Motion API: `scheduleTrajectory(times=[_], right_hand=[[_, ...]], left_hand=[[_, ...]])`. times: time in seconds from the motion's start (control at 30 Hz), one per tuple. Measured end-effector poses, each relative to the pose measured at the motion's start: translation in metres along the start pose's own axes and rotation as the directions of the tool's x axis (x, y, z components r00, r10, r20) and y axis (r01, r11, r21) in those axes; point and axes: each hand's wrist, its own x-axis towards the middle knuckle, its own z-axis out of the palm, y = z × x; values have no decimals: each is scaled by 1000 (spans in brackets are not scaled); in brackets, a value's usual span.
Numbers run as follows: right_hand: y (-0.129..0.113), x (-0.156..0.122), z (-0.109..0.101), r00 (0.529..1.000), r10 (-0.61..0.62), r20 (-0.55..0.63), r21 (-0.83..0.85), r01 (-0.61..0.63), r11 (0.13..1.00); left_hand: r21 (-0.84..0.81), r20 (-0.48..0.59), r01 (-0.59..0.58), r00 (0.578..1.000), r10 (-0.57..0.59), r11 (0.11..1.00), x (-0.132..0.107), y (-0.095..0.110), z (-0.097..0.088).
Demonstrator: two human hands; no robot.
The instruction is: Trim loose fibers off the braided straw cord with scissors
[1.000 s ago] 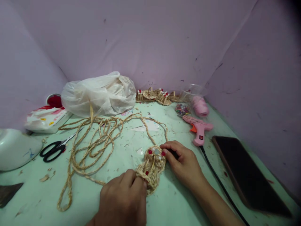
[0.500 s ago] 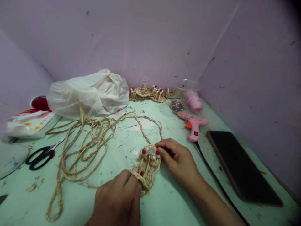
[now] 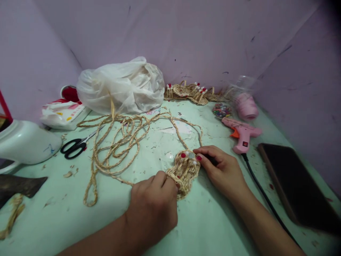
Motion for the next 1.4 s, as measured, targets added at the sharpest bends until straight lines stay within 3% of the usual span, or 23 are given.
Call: scheduleTrajectory(times=[0.27, 0.37, 0.6, 0.9, 1.13, 1.27, 1.4], right_hand=[[-14, -4, -8, 993, -65, 95, 94, 56, 994], [-22, -5, -5, 995, -56, 82, -40, 59, 997], [-42, -8, 12, 994, 108, -33, -414, -112, 903], [-40, -9, 13, 998, 60, -26, -436, -65, 898], [-38, -9, 14, 997, 79, -12, -451, -76, 889], [-36, -9, 14, 998, 68, -13, -463, -66, 884], [-34, -9, 14, 999, 29, -28, -481, -39, 876]], left_hand=[[-8, 37, 14, 999, -14, 1000, 3, 1, -2], [-2, 44, 9, 999, -9, 1000, 3, 0, -2], [4, 61, -6, 998, 6, 1000, 4, -1, -1], [-263, 165, 161, 979, -120, 951, -8, -5, -5], [-209, 83, 175, 983, -161, 962, -8, -2, -8], [-146, -2, 136, 990, -138, 980, -4, 1, -7], [-88, -18, 124, 992, -126, 988, -2, 2, -6]])
